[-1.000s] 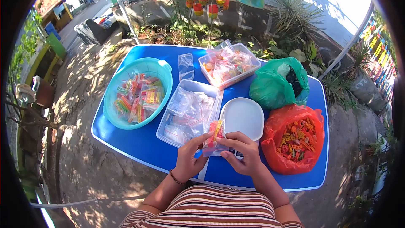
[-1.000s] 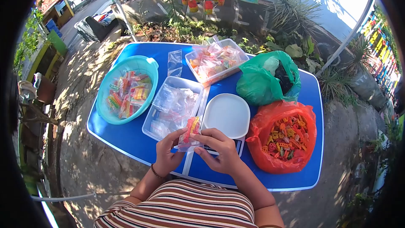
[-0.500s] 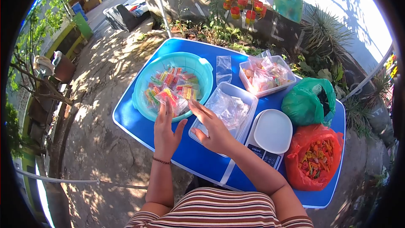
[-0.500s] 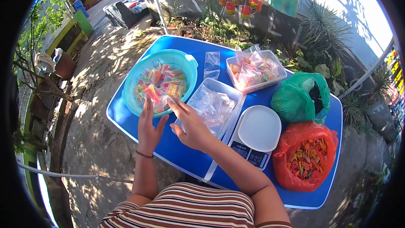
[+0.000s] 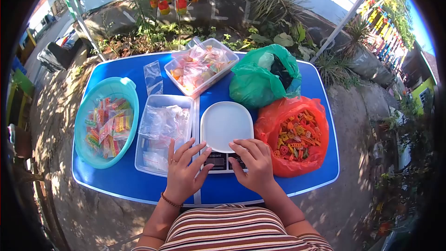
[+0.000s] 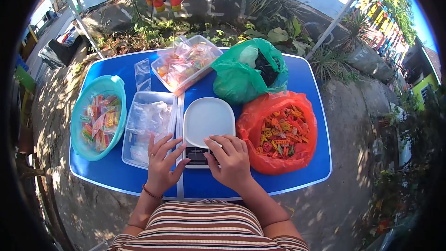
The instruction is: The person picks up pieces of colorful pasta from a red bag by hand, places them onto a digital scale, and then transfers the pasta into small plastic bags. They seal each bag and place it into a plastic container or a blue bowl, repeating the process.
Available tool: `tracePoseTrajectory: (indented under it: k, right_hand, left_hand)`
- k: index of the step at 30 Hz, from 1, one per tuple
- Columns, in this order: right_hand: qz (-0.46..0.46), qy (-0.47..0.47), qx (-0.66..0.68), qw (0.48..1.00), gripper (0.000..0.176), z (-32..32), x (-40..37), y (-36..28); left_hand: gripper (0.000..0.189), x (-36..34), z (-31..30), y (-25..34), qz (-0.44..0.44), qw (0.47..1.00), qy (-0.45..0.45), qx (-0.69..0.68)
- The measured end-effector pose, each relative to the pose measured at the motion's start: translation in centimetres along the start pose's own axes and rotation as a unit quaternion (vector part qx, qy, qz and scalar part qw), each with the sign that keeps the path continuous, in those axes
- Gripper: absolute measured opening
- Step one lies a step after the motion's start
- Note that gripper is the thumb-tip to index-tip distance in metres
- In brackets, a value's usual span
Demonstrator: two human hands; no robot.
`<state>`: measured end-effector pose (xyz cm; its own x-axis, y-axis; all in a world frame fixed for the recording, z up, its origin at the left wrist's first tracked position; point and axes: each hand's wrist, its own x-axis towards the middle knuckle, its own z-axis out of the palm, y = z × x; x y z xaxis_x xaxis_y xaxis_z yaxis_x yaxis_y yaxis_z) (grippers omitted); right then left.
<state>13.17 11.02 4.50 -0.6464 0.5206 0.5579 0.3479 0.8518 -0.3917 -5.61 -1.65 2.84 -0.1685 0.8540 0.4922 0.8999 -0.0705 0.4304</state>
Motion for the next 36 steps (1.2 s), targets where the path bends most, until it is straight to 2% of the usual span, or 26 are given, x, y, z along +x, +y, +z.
tracePoseTrajectory:
  k: [7, 13, 15, 20, 23, 25, 28, 34, 36]
  right_hand:
    - [0.164, 0.085, -0.073, 0.98, 0.03, -6.7, -6.1, 5.7]
    - [0.231, 0.131, -0.108, 0.958, 0.022, -9.5, -8.1, 9.3]
    - [0.238, 0.133, -0.126, 0.954, 0.022, -10.0, -8.4, 10.8]
    - [0.243, 0.07, -0.203, 0.946, 0.029, -9.8, -7.4, 12.8]
    - [0.267, 0.041, -0.203, 0.941, 0.028, -9.6, -7.2, 12.9]
    - [0.284, 0.031, -0.179, 0.942, 0.028, -9.7, -7.2, 12.8]
    - [0.298, 0.072, -0.172, 0.936, 0.024, -9.4, -6.9, 13.4]
    - [0.218, -0.003, -0.152, 0.964, 0.013, -9.3, -6.1, 12.4]
    - [0.23, -0.02, -0.167, 0.959, 0.014, -8.9, -6.2, 12.5]
  left_hand:
    - [0.049, 5.7, 7.2, 6.0, 0.149, 0.981, -0.091, -0.086]
    - [0.05, 6.9, 11.3, 9.3, 0.228, 0.953, -0.153, -0.128]
    - [0.049, 7.0, 11.9, 9.7, 0.234, 0.952, -0.159, -0.119]
    - [0.041, 7.4, 12.5, 10.2, 0.234, 0.953, -0.154, -0.115]
    - [0.049, 7.3, 12.8, 10.3, 0.226, 0.952, -0.177, -0.107]
    - [0.047, 7.1, 12.9, 10.3, 0.227, 0.949, -0.192, -0.102]
    - [0.038, 6.5, 13.0, 10.2, 0.233, 0.945, -0.205, -0.106]
    - [0.034, 6.0, 12.8, 10.0, 0.235, 0.941, -0.213, -0.115]
    - [0.032, 5.9, 12.7, 10.0, 0.231, 0.943, -0.205, -0.122]
